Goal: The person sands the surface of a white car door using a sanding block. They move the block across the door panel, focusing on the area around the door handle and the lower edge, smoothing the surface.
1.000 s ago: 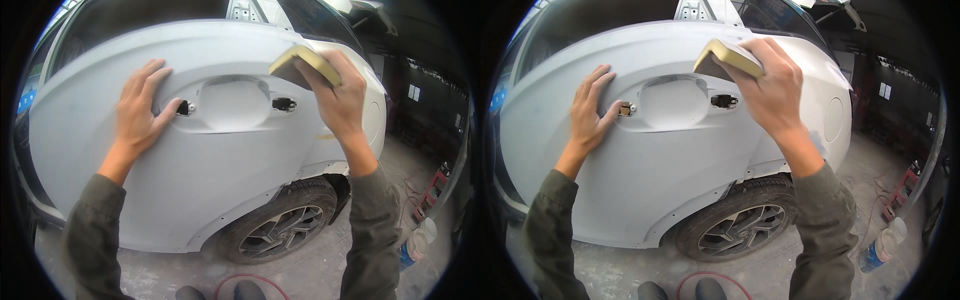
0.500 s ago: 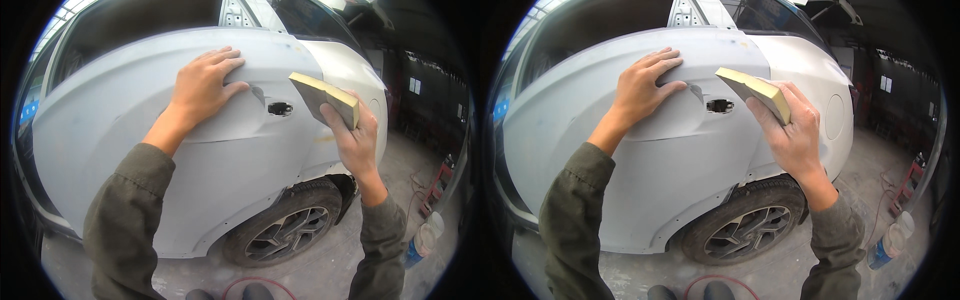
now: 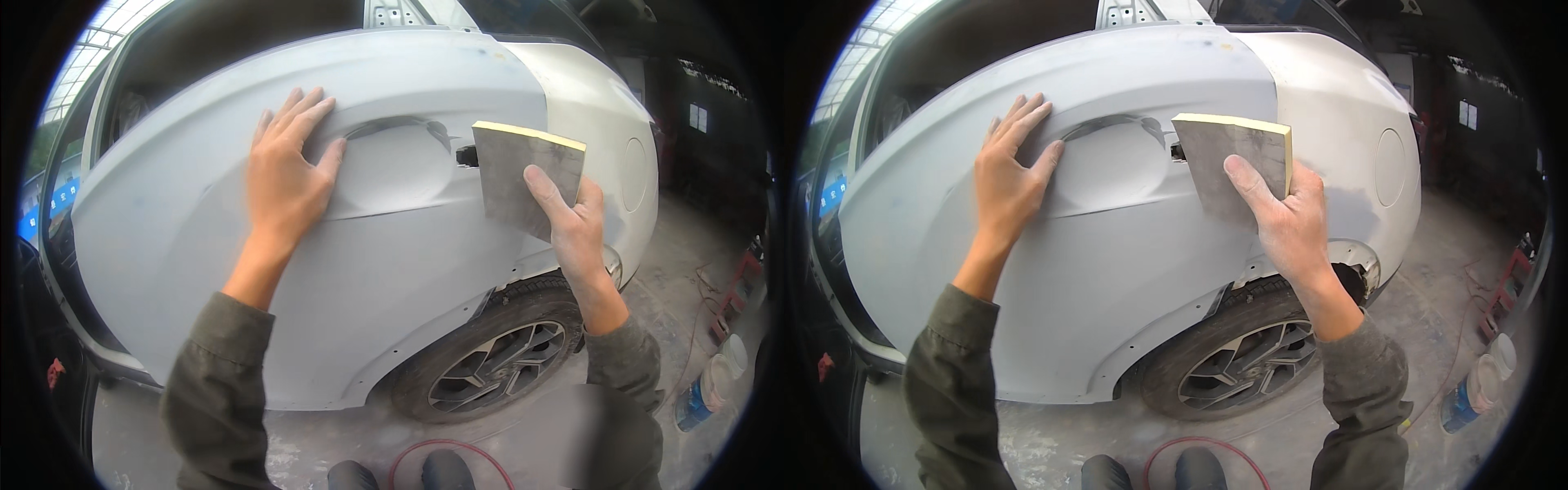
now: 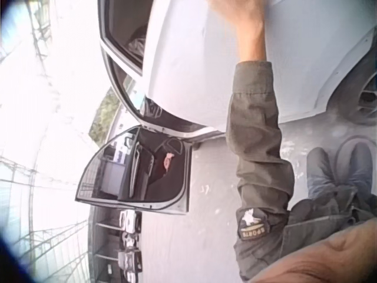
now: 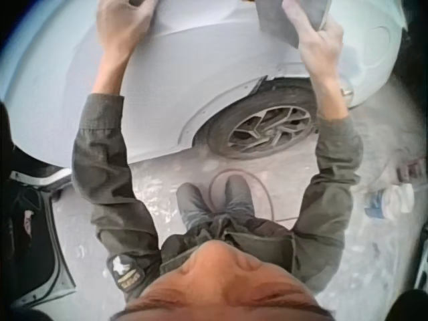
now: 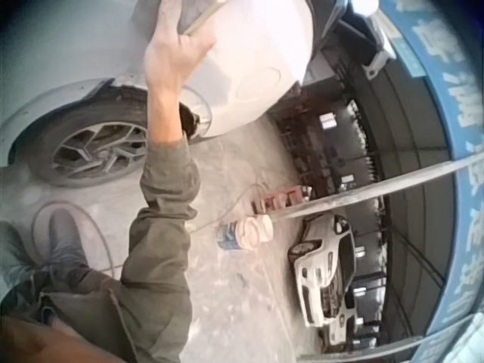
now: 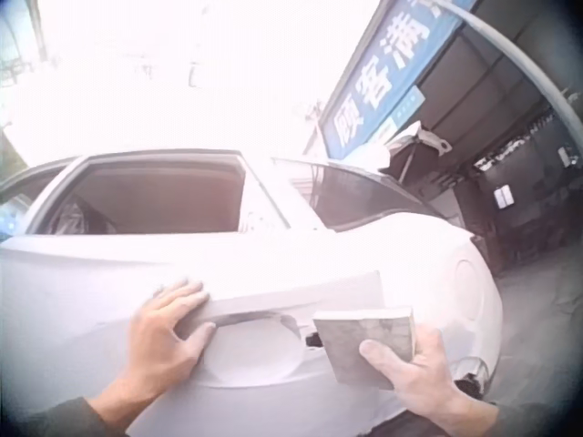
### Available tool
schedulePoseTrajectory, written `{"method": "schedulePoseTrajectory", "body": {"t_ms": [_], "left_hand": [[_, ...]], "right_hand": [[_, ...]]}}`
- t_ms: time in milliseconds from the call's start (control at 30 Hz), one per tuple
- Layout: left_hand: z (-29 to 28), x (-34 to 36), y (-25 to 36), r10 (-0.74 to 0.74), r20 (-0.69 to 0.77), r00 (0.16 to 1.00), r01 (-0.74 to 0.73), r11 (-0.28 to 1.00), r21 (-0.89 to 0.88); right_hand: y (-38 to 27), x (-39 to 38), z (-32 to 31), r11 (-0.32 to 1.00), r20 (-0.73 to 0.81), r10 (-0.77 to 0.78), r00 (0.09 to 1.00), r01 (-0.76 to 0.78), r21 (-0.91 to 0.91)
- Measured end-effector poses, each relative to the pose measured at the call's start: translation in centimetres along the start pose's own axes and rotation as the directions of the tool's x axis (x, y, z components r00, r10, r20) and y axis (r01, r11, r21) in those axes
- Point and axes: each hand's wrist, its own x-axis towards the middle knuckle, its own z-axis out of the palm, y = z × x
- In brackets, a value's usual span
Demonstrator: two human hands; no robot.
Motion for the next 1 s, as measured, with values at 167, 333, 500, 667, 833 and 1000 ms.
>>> {"method": "schedulePoseTrajectory", "body": {"t_ms": [167, 333, 500, 667, 833, 1000], "left_hand": [[0.3, -0.5, 0.5, -0.102, -0.025, 0.994, 0.102, 0.995, 0.003], [0.5, 0.1, 0.2, -0.083, -0.015, 0.996, 0.083, 0.997, -0.002], [-0.8, 0.3, -1.3, -0.028, 0.070, 0.997, 0.034, 0.995, -0.097], [-4.0, -2.7, -6.6, 0.090, 0.018, 0.996, -0.091, 0.984, 0.156], [-5.6, -5.9, -7.9, 0.152, 0.078, 0.985, -0.169, 0.926, 0.336], [-5.4, -6.1, -8.2, 0.143, 0.072, 0.987, -0.159, 0.930, 0.330]], "right_hand": [[0.1, -0.5, 1.3, 0.969, 0.001, 0.124, 0.992, -0.121, 0.213], [-0.7, -0.7, 4.0, 0.869, 0.205, 0.272, 0.940, -0.332, 0.366], [-0.4, -1.7, 7.9, 0.993, 0.065, 0.001, 0.998, -0.009, 0.115], [0.3, -1.7, 12.5, 0.511, 0.043, -0.749, 0.661, 0.618, -0.598], [2.9, -3.3, 19.5, 0.629, 0.052, -0.538, 0.842, 0.441, -0.640], [2.6, -3.3, 20.9, 0.678, 0.035, -0.479, 0.877, 0.395, -0.620]]}}
